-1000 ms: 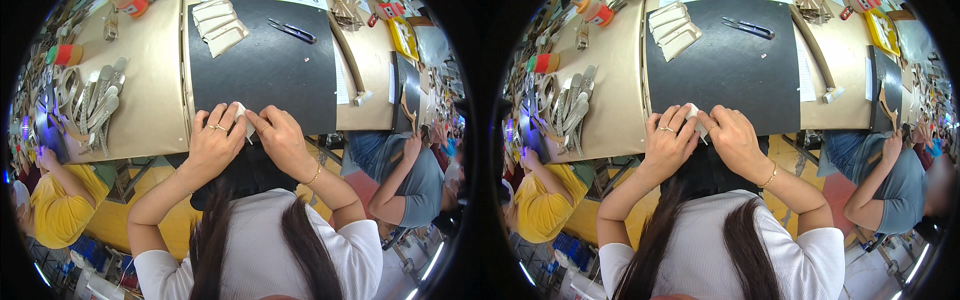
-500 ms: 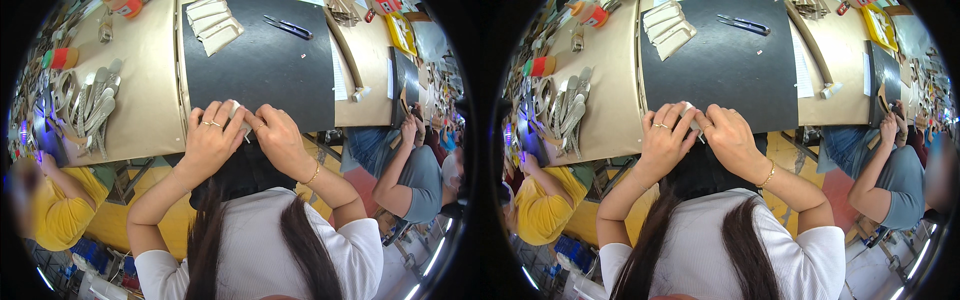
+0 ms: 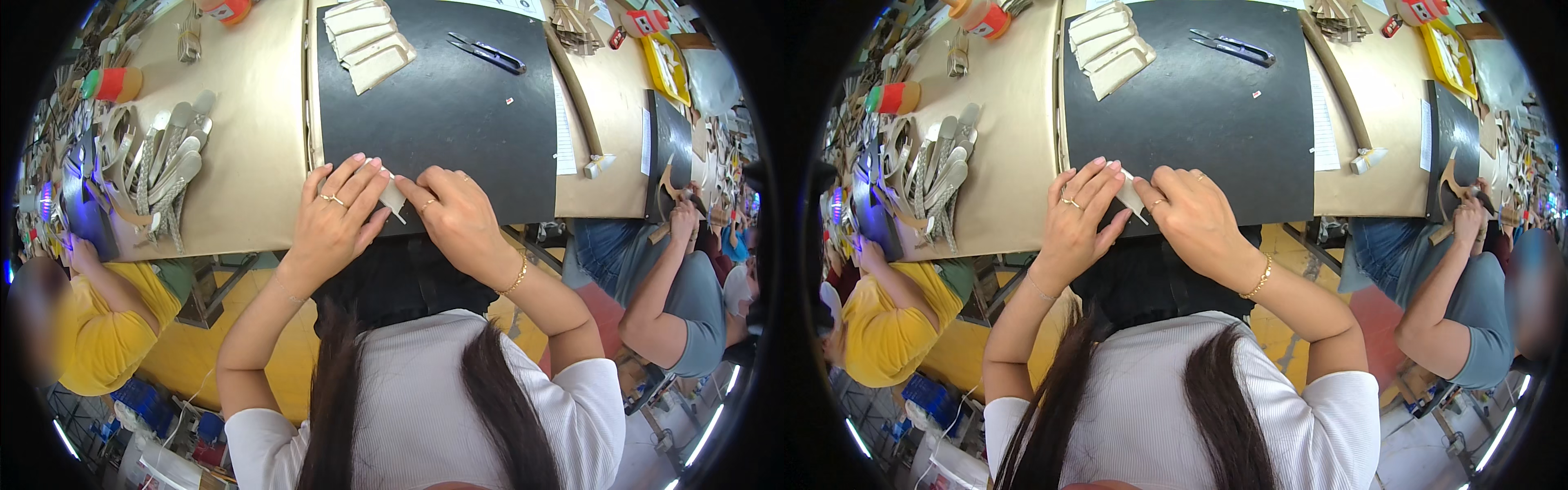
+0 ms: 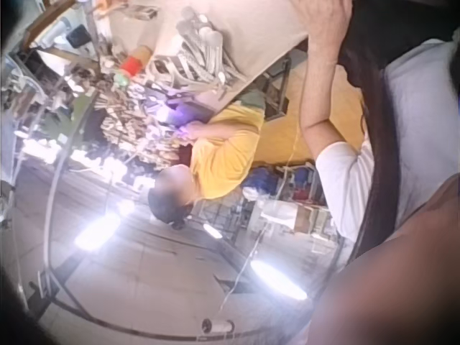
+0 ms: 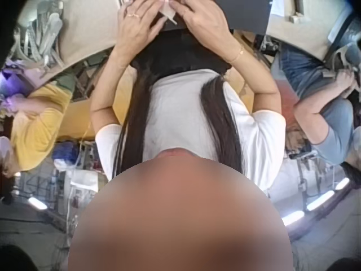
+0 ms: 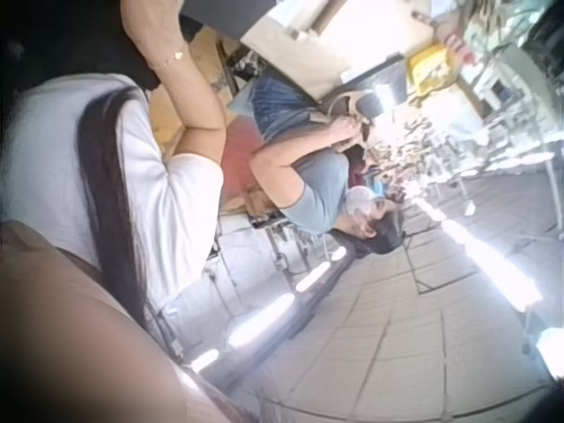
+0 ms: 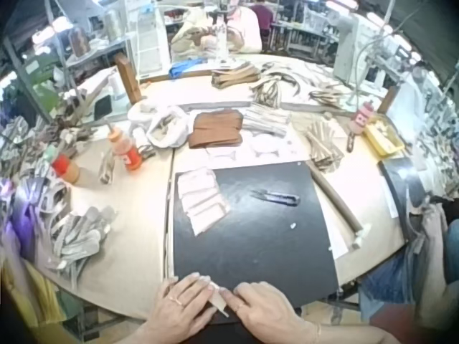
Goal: The person repeatedly picks small beige rectangular pieces and white strips from a table, folds and attaches them by hand, and stacks the finished units. The person also handles a rubber band and a white cord, then uses a small tool to trim or adjust the pieces.
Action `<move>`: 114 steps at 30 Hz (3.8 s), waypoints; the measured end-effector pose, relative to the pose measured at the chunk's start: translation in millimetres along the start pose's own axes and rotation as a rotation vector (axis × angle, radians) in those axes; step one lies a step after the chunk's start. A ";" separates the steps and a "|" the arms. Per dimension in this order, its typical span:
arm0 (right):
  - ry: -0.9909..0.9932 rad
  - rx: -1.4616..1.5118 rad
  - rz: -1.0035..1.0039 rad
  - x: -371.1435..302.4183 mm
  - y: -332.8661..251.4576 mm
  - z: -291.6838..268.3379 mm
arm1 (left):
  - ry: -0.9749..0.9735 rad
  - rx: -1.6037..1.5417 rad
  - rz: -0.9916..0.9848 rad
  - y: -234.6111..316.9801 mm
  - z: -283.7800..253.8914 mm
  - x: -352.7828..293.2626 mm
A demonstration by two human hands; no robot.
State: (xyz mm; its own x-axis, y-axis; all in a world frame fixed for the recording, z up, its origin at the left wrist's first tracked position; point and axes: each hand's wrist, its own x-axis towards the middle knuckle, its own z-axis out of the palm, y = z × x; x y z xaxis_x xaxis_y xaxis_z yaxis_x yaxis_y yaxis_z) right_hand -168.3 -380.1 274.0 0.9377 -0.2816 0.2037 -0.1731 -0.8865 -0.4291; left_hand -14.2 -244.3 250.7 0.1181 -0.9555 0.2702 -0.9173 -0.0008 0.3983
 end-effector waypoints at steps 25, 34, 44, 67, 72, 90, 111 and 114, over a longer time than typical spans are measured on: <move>-0.154 -0.088 -0.041 1.0 12.8 -38.6 | -0.232 -0.182 -0.220 4.7 -29.2 37.9; 0.310 -0.389 0.170 77.4 126.8 -26.2 | -0.238 -0.302 -0.412 10.9 -28.0 30.6; 0.006 0.512 0.522 38.5 57.7 -51.4 | -0.084 -1.063 -0.941 10.1 -48.3 6.6; -0.233 0.740 0.592 5.2 -14.9 -56.1 | 0.165 -1.218 -0.791 25.1 -48.2 6.4; -0.170 0.667 0.601 -1.9 -22.6 -51.4 | 0.284 -1.215 -0.745 33.8 -48.3 9.3; -0.171 0.588 0.411 -1.9 -44.4 -41.3 | 0.268 -0.887 -0.648 55.8 -64.4 9.2; 0.135 0.801 0.838 17.3 12.4 -57.4 | 0.431 -0.800 -0.844 -59.3 -61.5 10.5; 0.242 0.859 0.868 12.5 29.3 -70.6 | 0.387 -0.776 -0.915 -102.5 -53.5 14.8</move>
State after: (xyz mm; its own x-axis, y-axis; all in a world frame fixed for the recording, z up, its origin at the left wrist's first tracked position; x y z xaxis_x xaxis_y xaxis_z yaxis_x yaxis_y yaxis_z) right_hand -182.9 -435.5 326.1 0.5167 -0.7954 -0.3167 -0.3685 0.1273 -0.9209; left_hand 101.9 -242.5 260.8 0.8147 -0.5480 -0.1896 0.0077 -0.3168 0.9485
